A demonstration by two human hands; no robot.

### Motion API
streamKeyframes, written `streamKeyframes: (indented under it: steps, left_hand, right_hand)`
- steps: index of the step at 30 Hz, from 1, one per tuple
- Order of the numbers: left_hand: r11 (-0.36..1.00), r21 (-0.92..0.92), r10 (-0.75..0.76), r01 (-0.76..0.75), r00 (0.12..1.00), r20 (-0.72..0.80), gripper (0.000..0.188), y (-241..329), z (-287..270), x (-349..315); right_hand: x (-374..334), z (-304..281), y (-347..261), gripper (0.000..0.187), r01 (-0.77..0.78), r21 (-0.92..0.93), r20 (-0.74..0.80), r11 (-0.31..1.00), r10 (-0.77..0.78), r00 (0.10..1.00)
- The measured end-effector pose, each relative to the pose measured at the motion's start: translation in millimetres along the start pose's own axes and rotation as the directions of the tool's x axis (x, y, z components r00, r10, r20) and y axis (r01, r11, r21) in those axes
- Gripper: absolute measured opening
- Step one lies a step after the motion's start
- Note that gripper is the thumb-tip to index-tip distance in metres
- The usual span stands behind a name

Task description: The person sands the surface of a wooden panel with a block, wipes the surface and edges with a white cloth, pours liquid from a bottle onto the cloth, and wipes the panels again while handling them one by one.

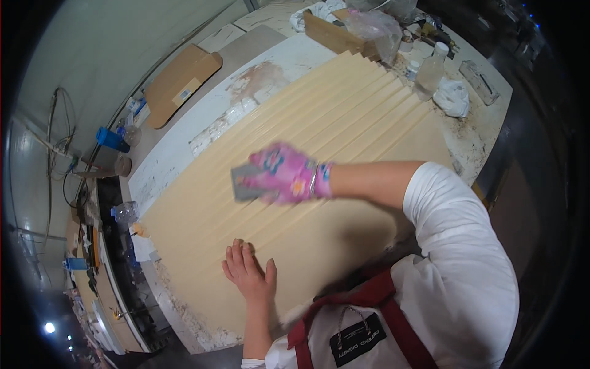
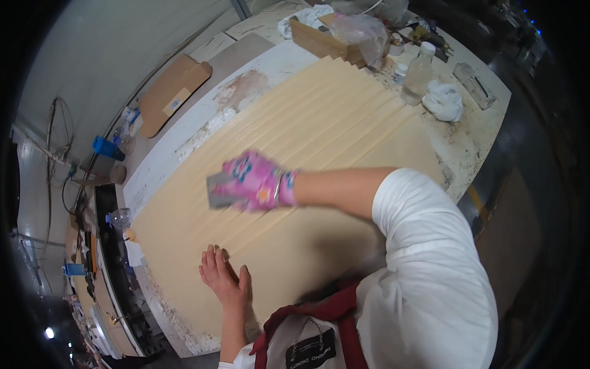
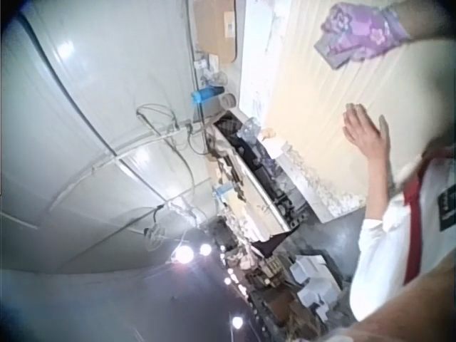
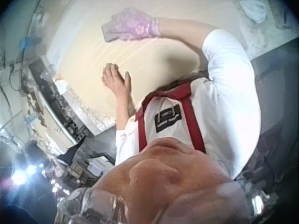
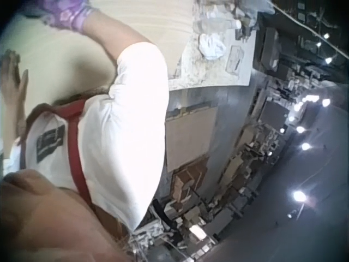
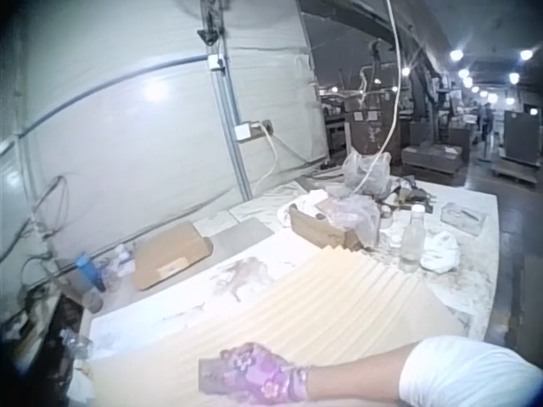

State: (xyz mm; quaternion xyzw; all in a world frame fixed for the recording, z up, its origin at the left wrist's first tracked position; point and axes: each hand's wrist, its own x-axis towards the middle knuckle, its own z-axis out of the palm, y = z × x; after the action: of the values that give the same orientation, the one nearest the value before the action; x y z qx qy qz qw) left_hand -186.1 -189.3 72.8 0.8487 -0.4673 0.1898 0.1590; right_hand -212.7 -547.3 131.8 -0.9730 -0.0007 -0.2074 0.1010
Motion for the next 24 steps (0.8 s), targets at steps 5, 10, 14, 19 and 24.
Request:
streamKeyframes:
  steps: [5,10,14,19,24]
  left_hand:
    - [0.980,-0.150,0.115,-0.134,0.985,-0.129,0.051,-18,-25,-42]
    - [0.953,-0.155,0.278,-0.259,0.954,0.113,0.039,3,-8,-59]
    - [0.952,-0.119,0.300,-0.283,0.939,0.168,0.043,10,-4,-53]
    - [0.946,-0.070,0.321,-0.316,0.944,0.079,0.048,7,-8,-47]
    - [0.957,-0.105,0.274,-0.269,0.961,0.043,0.044,10,3,-56]
  right_hand:
    - [-13,-74,120,0.048,-0.753,-0.378,-0.182,0.539,0.754,0.631]
    - [26,-6,13,0.044,0.089,-0.053,-0.311,0.995,-0.101,0.945]
    - [48,69,-44,0.034,0.123,-0.120,-0.181,0.985,-0.143,0.973]
    - [3,-24,162,0.054,-0.649,-0.434,-0.117,0.625,0.675,0.728]
    - [11,1,117,0.048,-0.628,-0.120,-0.015,0.769,0.631,0.776]
